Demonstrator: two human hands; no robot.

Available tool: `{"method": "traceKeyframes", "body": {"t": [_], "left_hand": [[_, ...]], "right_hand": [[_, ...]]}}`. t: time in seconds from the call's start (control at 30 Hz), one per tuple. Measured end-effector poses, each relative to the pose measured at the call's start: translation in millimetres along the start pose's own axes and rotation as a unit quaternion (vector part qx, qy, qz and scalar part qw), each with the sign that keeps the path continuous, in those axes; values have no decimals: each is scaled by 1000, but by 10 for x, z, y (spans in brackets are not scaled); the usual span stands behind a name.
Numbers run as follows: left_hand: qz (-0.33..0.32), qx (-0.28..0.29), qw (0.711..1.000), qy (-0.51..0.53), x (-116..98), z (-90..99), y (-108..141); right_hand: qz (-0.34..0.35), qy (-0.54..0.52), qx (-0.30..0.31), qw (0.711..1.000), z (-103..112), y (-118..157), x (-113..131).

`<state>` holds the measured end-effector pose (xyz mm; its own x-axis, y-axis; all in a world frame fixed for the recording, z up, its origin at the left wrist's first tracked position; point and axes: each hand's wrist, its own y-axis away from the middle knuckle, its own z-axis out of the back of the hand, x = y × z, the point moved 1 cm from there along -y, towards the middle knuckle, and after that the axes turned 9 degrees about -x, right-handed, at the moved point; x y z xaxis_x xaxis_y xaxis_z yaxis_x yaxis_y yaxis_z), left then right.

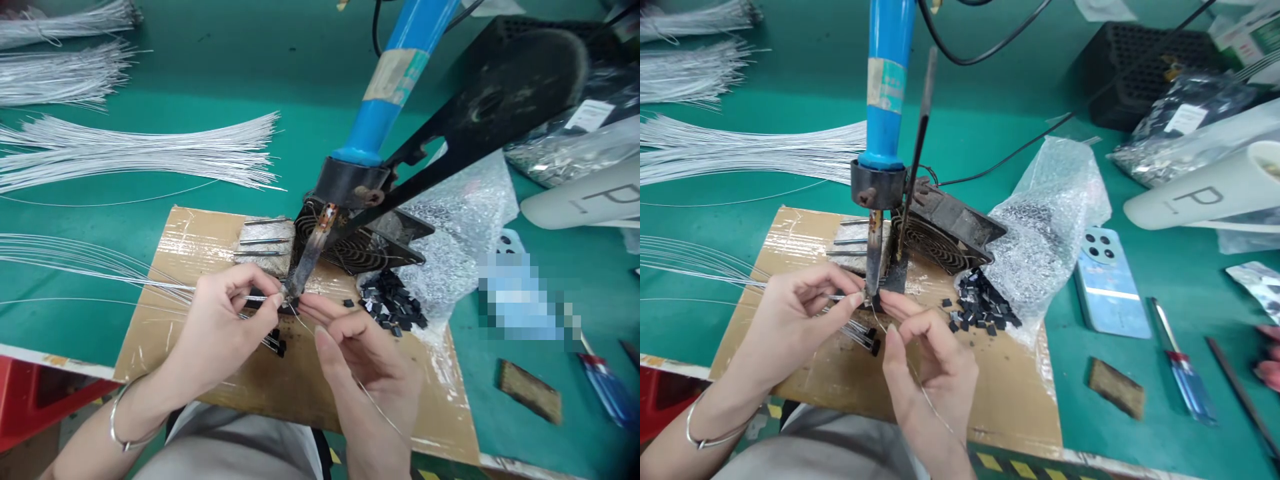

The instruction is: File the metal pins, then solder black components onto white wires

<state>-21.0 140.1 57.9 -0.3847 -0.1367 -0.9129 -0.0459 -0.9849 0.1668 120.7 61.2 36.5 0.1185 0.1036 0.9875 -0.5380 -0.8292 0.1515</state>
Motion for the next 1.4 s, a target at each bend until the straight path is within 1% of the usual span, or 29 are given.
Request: {"method": "traceKeyframes", "body": {"t": [0.07,0.2,0.3,0.43,0.63,0.83,0.97,1.3,1.4], "left_hand": [[1,-1,1000,3,-5,-6,-3],[-1,3,1000,11,-13,-18,-19],[-4,-1,1000,10,-17,-15,-21],[-8,-5,1000,16,-16,-8,-6],[-9,-6,1000,23,-6,-9,-1],[-9,-4,1000,20,-19,-3,3],[-10,-10,1000,18,-22,-9,5],[-4,-3,1000,15,-19,-21,-8],[-5,-3,1000,14,-23,-18,1]], "right_hand": [[4,-2,5,1000,3,-1,-4],[-12,-5,-15,1000,-20,12,16],[-10,-5,-17,1000,-30,16,22],[11,-8,3,1000,-2,-4,-10],[27,-14,18,999,14,-23,-30],[-2,-10,-23,1000,-44,16,21],[-4,-9,-21,1000,-43,16,27],[-1,0,-27,1000,-42,20,16],[13,-3,-14,1000,-21,12,-3]]}}
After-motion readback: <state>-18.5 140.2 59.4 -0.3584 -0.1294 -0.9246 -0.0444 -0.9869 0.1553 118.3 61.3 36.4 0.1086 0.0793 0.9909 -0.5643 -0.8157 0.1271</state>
